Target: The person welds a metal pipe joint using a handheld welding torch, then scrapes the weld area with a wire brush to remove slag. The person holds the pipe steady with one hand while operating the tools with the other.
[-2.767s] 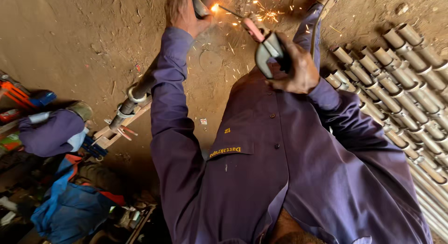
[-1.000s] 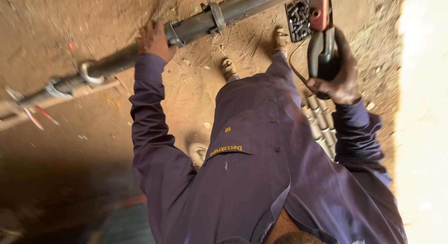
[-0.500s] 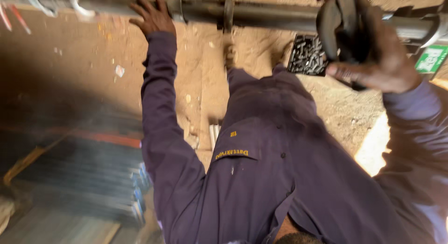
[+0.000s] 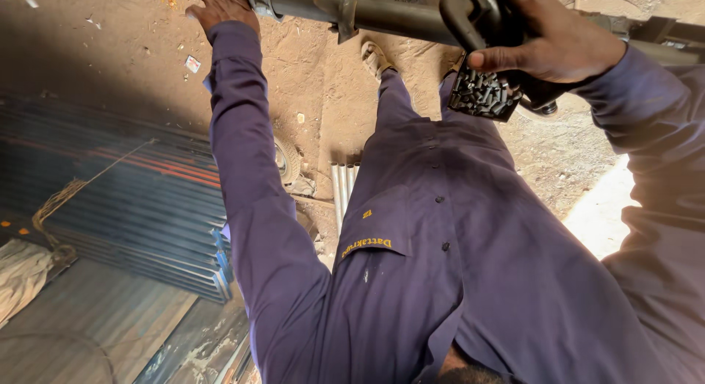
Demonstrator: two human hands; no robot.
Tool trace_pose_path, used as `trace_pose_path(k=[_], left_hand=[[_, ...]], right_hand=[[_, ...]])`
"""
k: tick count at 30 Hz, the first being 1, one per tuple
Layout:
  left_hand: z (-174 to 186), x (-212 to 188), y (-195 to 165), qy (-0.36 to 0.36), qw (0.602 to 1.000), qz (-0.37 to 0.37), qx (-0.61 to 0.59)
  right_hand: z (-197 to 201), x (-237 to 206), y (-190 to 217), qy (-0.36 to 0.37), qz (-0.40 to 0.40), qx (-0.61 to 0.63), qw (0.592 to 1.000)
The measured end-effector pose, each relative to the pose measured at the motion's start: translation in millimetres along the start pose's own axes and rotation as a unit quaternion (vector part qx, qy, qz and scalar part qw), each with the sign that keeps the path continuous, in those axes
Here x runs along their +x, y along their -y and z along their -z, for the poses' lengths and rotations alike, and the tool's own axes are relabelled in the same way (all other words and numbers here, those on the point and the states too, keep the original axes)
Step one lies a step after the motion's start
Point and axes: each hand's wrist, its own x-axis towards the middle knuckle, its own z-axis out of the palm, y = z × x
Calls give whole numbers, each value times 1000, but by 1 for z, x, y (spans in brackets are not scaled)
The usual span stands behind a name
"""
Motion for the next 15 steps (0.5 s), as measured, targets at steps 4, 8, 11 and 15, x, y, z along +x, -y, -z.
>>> trace_pose_path(k=[4,8,11,15], left_hand=[[1,6,8,5,1000,-3,6],[-18,16,16,-8,1000,-16,22],[-28,22,16,-42,999,-18,16],[-32,27,17,-20,1000,-14,18]], right_hand=[[7,13,10,55,-149,32,987],[7,26,6,47,-62,20,997],[7,34,1,36,-3,21,999],[5,43,-3,36,-9,42,998]])
